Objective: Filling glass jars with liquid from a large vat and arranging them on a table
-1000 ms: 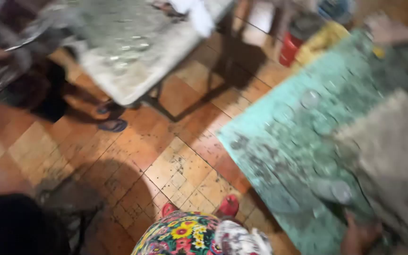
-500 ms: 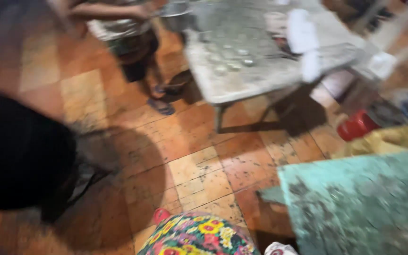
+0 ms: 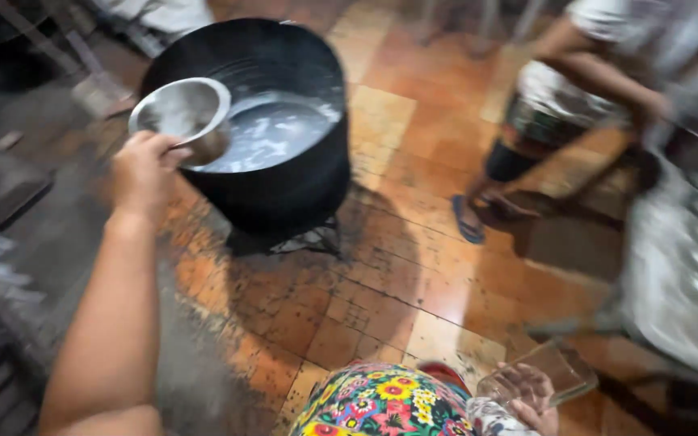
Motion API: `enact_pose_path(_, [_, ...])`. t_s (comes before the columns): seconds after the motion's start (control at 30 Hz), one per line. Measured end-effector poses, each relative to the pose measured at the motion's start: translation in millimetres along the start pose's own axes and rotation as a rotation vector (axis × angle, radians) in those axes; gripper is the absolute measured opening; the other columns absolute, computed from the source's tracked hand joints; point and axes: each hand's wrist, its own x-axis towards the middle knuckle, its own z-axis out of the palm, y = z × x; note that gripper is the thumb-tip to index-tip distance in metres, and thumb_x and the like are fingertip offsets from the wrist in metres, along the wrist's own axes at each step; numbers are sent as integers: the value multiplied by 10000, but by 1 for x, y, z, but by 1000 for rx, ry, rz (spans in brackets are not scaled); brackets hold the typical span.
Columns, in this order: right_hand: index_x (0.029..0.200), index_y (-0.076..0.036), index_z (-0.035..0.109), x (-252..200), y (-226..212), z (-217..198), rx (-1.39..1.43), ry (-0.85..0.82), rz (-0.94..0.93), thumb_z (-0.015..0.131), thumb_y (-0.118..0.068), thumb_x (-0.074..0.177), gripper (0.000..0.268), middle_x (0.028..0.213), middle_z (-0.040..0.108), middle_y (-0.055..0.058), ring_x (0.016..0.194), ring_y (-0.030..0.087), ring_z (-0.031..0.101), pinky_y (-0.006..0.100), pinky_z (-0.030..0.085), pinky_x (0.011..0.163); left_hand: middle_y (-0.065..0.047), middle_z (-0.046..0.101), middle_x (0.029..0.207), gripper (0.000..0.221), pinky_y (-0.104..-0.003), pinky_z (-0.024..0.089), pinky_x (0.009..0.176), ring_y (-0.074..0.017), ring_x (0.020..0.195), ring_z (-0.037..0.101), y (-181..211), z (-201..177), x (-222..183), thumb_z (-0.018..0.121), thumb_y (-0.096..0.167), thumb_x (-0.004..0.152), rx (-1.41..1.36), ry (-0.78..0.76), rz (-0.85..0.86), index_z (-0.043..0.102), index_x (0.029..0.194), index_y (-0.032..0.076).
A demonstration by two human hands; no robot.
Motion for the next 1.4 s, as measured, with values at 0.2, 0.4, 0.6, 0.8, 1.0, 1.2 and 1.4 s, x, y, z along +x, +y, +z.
enact_pose_path(0.2, [1495,-1,383,211,59,13,-35,-216,181,618,61,866,674,1468,480,435,1381,518,491,600,416,1134,-66,640,960,127,-401,479,760,-299,866,677,-23,16,28,768,212,962,-104,-176,-102,792,1083,186])
enact_pose_path(0.4, [1491,-84,372,335,113,72,-108,-101,399,622,83,836,721,1493,475,357,1318,479,538,615,576,928,-134,706,997,169,-476,478,775,-393,939,667,-61,83,81,752,227,851,2,-491,-106,793,1000,160])
enact_pose_path(0.6, [1474,-79,412,416,133,158,-202,254,647,579,122,769,752,1411,558,335,1243,489,584,582,461,1048,-64,705,1018,205,-477,572,714,-339,947,707,-116,221,96,633,312,874,271,-1073,-21,771,1011,245])
enact_pose_path(0.8, [1474,-57,389,401,153,201,-133,253,474,630,179,751,799,1405,574,326,1240,422,605,539,566,918,-127,780,889,185,-485,620,789,-324,908,772,-158,427,45,663,228,932,209,-1087,383,810,883,127])
enact_pose_path(1.0, [1458,-136,391,359,201,330,-191,687,377,619,155,705,839,1471,553,354,1319,468,568,555,514,973,-195,715,1190,446,-530,561,854,-390,1102,662,-66,549,58,378,271,985,-75,-1361,431,702,1216,69])
enact_pose_path(1.2, [1448,-77,443,344,253,411,-55,569,-23,724,65,763,754,1456,522,388,1346,502,539,581,548,994,-129,641,1347,395,-510,560,865,-384,1240,561,-19,601,47,415,176,1000,-32,-1331,685,753,1205,188])
enact_pose_path(1.4, [1427,-94,421,328,258,459,-64,726,101,660,153,707,798,1488,512,373,1306,448,576,555,510,1032,-81,764,1143,347,-419,578,853,-319,1143,653,-100,584,23,474,215,946,108,-1453,677,796,1056,151])
